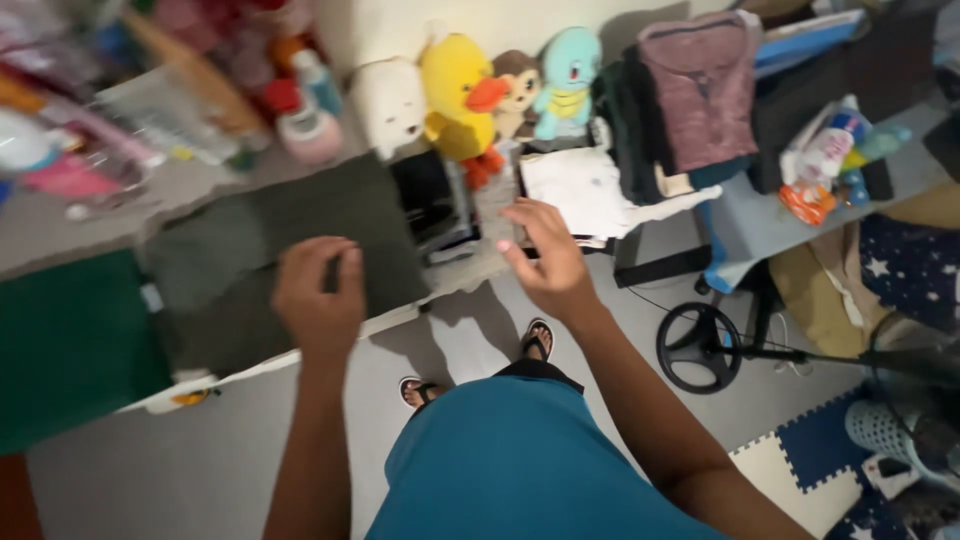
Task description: Organizing and moving folded clothes from a shelf/closet to a dresser.
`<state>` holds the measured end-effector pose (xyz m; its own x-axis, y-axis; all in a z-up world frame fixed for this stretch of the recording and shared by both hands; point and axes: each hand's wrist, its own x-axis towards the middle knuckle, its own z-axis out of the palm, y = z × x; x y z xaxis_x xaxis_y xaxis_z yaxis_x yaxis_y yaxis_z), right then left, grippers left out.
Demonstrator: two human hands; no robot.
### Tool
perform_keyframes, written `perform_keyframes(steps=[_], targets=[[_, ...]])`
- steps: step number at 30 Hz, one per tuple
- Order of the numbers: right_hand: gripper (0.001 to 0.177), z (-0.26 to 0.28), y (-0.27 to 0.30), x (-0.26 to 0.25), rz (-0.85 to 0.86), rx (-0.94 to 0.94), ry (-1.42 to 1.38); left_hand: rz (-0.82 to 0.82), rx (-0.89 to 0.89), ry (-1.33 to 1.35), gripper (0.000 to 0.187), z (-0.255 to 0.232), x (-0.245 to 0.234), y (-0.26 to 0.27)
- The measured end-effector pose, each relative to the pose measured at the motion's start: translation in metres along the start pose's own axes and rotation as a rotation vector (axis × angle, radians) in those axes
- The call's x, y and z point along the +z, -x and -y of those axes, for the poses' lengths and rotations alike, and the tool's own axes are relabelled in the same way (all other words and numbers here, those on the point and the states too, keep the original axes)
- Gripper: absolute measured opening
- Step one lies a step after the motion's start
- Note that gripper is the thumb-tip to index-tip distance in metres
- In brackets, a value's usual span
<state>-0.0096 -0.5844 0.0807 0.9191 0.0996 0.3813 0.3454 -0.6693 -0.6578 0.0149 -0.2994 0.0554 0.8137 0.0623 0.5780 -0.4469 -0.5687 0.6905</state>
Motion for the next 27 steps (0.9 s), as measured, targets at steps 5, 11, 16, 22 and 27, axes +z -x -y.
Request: perform_keyframes(steps=[5, 11, 16, 22, 27], targets=[[0.032, -0.089, 0.015, -0.065, -0.111, 0.105, 0.064, 0.128, -0.014, 0.088, 0.008, -0.052, 0.107, 0.005], [0.031, -0.243, 0.031, -0.138, -0.254, 0.27, 0.08, 0.276, -0.133, 0.189, 0.011, -0.119, 0.231, 0.013], [0.049, -0.351, 0.034, -0.178, -0.219, 0.414, 0.098, 0.387, -0.234, 0.186, 0.015, -0.144, 0.328, 0.03], [0.043, -0.417, 0.04, -0.184, -0.296, 0.362, 0.149, 0.614, -0.544, 0.31, 0.023, -0.148, 0.418, 0.054], [0.031, -0.459, 0.037, -0.186, -0.482, 0.704, -0.275, 0.596, -0.52, 0.657, 0.036, -0.135, 0.488, 0.07]])
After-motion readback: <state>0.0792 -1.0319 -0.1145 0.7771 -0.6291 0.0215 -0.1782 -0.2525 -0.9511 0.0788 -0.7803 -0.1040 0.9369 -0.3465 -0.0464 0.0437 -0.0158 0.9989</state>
